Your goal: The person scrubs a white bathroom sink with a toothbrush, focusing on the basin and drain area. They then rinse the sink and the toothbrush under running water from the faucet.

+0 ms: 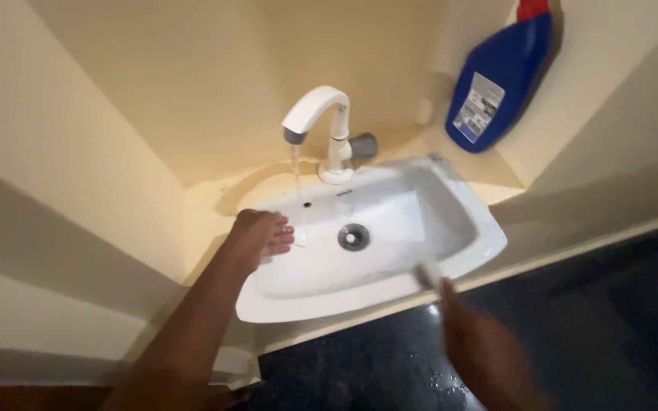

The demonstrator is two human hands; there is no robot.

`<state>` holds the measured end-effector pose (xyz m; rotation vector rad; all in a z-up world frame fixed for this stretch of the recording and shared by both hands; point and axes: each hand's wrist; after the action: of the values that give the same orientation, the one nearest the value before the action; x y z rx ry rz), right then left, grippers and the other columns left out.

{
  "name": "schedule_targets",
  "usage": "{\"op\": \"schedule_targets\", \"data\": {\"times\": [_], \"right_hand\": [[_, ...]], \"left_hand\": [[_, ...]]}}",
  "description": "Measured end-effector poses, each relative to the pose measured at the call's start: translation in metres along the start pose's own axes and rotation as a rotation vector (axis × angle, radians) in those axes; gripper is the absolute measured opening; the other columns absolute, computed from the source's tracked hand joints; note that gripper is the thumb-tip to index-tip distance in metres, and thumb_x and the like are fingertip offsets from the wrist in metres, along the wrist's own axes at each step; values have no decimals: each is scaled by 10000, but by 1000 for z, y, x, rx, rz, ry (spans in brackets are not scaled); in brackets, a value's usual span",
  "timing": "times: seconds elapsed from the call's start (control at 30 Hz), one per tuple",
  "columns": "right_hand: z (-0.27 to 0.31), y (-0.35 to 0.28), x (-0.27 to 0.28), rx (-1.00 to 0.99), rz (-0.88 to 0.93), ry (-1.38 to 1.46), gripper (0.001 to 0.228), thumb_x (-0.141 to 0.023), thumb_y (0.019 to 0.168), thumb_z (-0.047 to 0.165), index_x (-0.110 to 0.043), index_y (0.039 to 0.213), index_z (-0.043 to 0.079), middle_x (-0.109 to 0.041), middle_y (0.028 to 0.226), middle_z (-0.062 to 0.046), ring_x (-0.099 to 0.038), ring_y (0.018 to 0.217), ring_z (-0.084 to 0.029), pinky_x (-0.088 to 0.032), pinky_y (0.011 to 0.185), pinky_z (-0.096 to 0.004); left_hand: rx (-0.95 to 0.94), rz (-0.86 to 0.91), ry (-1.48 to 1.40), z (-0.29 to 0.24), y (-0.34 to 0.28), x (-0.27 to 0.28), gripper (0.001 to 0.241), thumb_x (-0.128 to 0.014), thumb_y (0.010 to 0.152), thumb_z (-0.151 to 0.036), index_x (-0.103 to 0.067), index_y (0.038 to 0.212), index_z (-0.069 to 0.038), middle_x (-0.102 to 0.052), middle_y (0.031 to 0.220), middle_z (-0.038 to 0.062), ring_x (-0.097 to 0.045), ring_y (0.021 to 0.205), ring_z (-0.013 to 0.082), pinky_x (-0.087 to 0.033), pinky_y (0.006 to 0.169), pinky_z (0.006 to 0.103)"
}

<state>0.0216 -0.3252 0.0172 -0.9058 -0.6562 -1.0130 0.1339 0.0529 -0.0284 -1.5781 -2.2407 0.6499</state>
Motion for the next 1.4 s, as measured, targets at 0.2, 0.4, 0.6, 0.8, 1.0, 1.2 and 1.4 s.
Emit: {"op": "schedule_targets", "data": {"times": [0.2, 0.4, 0.6, 0.8, 1.0, 1.2, 1.4], "right_hand": [[12, 6, -25, 264, 21, -49, 563, -367, 1056, 256, -341, 1617, 295, -712, 723, -220, -707, 637, -341, -582, 673, -450], [-31, 14, 17, -56, -75, -38, 564, -438, 1021, 292, -414, 1585, 285, -718, 736, -215, -704, 652, -356, -564, 668, -481], [-22, 7, 33, 175, -95, -62, 581, -514, 972, 291, -492, 1552, 246, -717, 744, -216, -696, 659, -371, -536, 644, -515], [-60, 27, 51, 13, -307, -75, 491, -530, 987, 288, -554, 1474, 235, -704, 653, -187, -684, 486, -332, -536, 497, -470], [-87, 36, 45, 169, -208, -75, 506, -468, 1021, 254, -530, 1523, 274, -679, 604, -169, -609, 395, -299, -492, 420, -453], [-81, 21, 40, 503, -327, -104, 651, -542, 918, 273, -362, 1533, 162, -691, 625, -122, -623, 457, -264, -501, 372, -425], [-69, 33, 26, -327, 17, 150, 440, -313, 1096, 384, -537, 1462, 286, -727, 714, -166, -692, 617, -262, -597, 610, -452]], "left_hand": [[31, 51, -427, 11, 75, -26, 267, -473, 969, -84, -584, 1111, 113, -667, 1049, 253, -687, 993, 370, -595, 947, 505], [112, 203, -476, 18, 85, -64, 266, -438, 974, -55, -580, 1107, 126, -669, 1025, 234, -684, 990, 357, -599, 987, 495], [166, 556, -248, -3, 27, -178, 351, -438, 993, -115, -550, 1172, 165, -659, 1129, 335, -696, 1041, 432, -608, 960, 507], [221, 708, -20, -15, -29, -237, 531, -468, 1044, -295, -464, 1299, 172, -582, 1296, 372, -636, 1159, 483, -568, 975, 533], [109, 540, -1, -6, -26, -212, 559, -546, 997, -325, -473, 1331, 118, -614, 1301, 337, -657, 1145, 463, -570, 951, 525], [-3, 327, 86, 1, -10, -137, 510, -570, 980, -329, -575, 1275, 88, -722, 1176, 248, -734, 1033, 361, -612, 890, 462], [-568, -287, 932, 10, -16, -39, 304, -564, 1017, -301, -777, 1104, -104, -790, 1041, 165, -750, 954, 306, -579, 900, 422]]}}
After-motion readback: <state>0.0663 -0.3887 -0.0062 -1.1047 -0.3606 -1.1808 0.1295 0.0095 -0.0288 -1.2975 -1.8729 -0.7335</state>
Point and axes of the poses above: each hand's wrist, its own y-axis towards the middle knuckle, its own x-axis out of the back of the hand, z = x × y
